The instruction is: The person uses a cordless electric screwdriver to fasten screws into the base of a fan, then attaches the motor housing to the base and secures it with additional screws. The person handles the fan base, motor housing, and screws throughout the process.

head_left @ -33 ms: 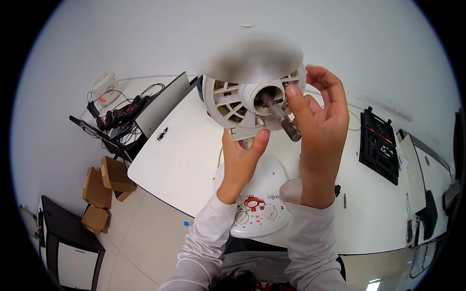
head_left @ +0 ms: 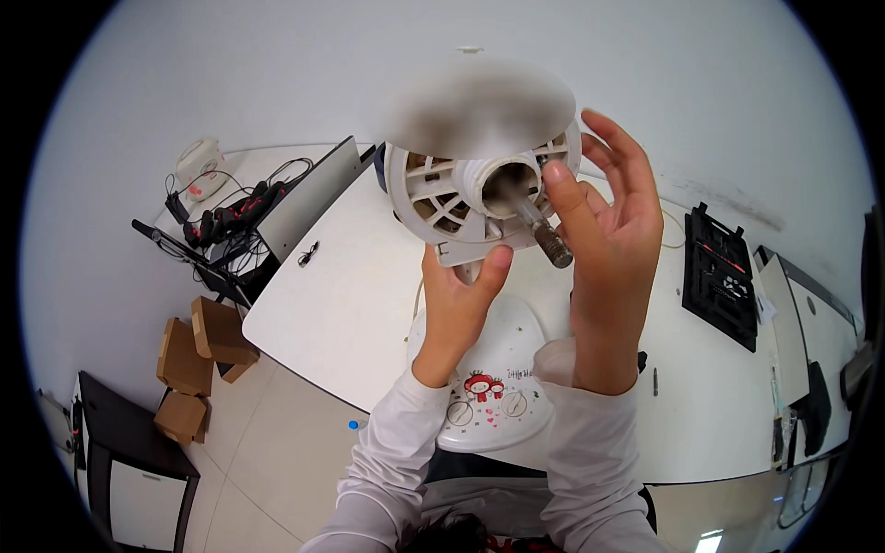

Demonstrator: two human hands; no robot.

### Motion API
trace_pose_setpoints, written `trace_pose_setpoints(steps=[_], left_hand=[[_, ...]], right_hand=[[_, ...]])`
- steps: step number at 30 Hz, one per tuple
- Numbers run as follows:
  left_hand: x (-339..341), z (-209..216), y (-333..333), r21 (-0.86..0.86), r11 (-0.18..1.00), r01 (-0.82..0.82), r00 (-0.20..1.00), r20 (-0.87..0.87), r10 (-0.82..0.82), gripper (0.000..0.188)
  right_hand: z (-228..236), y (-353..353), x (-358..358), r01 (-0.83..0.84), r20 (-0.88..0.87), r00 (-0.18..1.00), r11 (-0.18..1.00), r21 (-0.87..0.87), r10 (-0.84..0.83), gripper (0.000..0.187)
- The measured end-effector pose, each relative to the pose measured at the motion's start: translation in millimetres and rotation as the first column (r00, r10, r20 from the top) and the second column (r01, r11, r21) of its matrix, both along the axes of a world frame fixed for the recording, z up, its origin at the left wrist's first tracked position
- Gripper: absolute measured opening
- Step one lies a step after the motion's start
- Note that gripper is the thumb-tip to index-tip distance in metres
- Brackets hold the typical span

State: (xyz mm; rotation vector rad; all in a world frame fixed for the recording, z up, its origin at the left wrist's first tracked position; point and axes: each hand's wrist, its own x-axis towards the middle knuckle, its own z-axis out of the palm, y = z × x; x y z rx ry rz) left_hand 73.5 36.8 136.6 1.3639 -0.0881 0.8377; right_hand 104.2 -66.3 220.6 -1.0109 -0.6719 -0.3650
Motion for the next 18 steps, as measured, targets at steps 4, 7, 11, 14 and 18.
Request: trace_pose_setpoints(steps=[4,7,11,14,18], left_hand=[[-0.5,1.3,-1.6,-0.003,1.0,0.004,1.0,0.027,-0.003,0.059],[0.7,0.3,-0.6,0.013,1.0,0.004,1.0,0.028,-0.004,0.057],[1.8,-0.3,-1.2,0.031,1.0,0.0,0.999,0.042,-0.001,0.054],[2.1,-1.2,-1.8,0.031,0.999,-0.012,0.999,0.052,0.01,0.053],[3.5,-1.0,-3.0,0.041,0.999,-0.025,0.999,0.048,0.023,0.05]], right_hand=[[3.2,-8.0,2.2,-0.159,-0.086,0.985,0.981,-0.111,0.15,0.046],[4.6,-8.9,4.2,-0.209,-0.077,0.976,0.971,-0.117,0.201,0.043],[4.9,-10.5,4.2,-0.236,-0.069,0.971,0.964,-0.12,0.23,0.042],[4.7,-8.9,3.4,-0.225,-0.065,0.974,0.967,-0.117,0.219,0.041],[3.9,-9.4,4.0,-0.21,-0.055,0.977,0.971,-0.113,0.204,0.041]])
